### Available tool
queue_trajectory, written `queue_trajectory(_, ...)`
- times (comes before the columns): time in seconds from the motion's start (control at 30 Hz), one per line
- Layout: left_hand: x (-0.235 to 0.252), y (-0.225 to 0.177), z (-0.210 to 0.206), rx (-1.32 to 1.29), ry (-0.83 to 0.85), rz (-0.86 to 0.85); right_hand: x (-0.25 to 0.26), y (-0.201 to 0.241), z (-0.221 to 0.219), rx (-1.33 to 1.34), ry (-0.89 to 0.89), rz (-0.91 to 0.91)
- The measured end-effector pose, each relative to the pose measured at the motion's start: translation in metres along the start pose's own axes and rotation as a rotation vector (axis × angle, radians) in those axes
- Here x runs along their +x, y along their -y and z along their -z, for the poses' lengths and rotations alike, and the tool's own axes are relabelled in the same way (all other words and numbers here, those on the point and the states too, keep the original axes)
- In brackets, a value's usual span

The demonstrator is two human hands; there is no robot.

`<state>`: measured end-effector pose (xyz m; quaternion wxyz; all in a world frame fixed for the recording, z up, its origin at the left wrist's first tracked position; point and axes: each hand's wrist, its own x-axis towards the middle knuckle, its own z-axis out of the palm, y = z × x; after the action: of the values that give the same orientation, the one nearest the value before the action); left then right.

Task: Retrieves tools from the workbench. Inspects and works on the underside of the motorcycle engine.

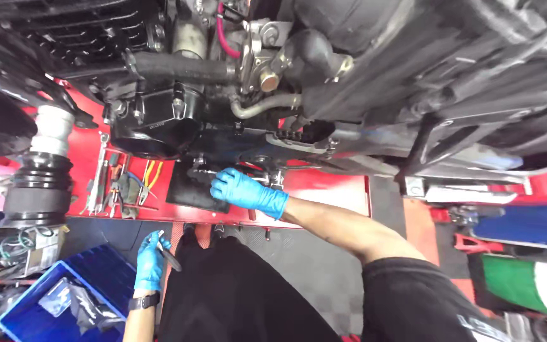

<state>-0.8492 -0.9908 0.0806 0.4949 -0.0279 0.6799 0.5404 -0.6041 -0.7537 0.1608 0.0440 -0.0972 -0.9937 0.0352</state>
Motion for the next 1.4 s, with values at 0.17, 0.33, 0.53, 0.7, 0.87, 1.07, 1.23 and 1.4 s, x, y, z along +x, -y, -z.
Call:
queue_trajectory(0.17,0.002,0.001,0.002,-0.02,0.003,0.011,-0.003,-0.003,0.0,0.032,-0.042,-0.01)
queue_trajectory(0.33,0.005,-0.005,0.0,-0.026,-0.025,0.018,-0.005,-0.004,0.0,0.039,-0.085,0.024)
queue_trajectory(0.53,0.011,-0.012,-0.002,-0.043,-0.02,0.013,-0.006,-0.004,0.002,0.025,-0.143,0.007)
queue_trajectory(0.7,0.011,-0.018,-0.009,-0.027,-0.009,0.011,-0.005,-0.002,0.002,0.038,-0.109,0.003)
queue_trajectory(0.87,0.01,-0.028,-0.018,0.013,0.044,-0.008,-0.002,-0.001,0.001,0.037,-0.078,-0.045)
queue_trajectory(1.07,0.003,-0.067,-0.05,0.19,0.346,-0.175,-0.002,0.024,-0.002,0.091,-0.058,-0.167)
queue_trajectory(1.23,-0.002,-0.105,-0.095,0.286,0.489,-0.35,0.002,0.088,-0.016,0.566,-0.4,-0.619)
queue_trajectory(1.4,0.013,-0.119,-0.116,0.323,0.551,-0.344,0.018,0.102,-0.02,1.351,-0.437,-1.055)
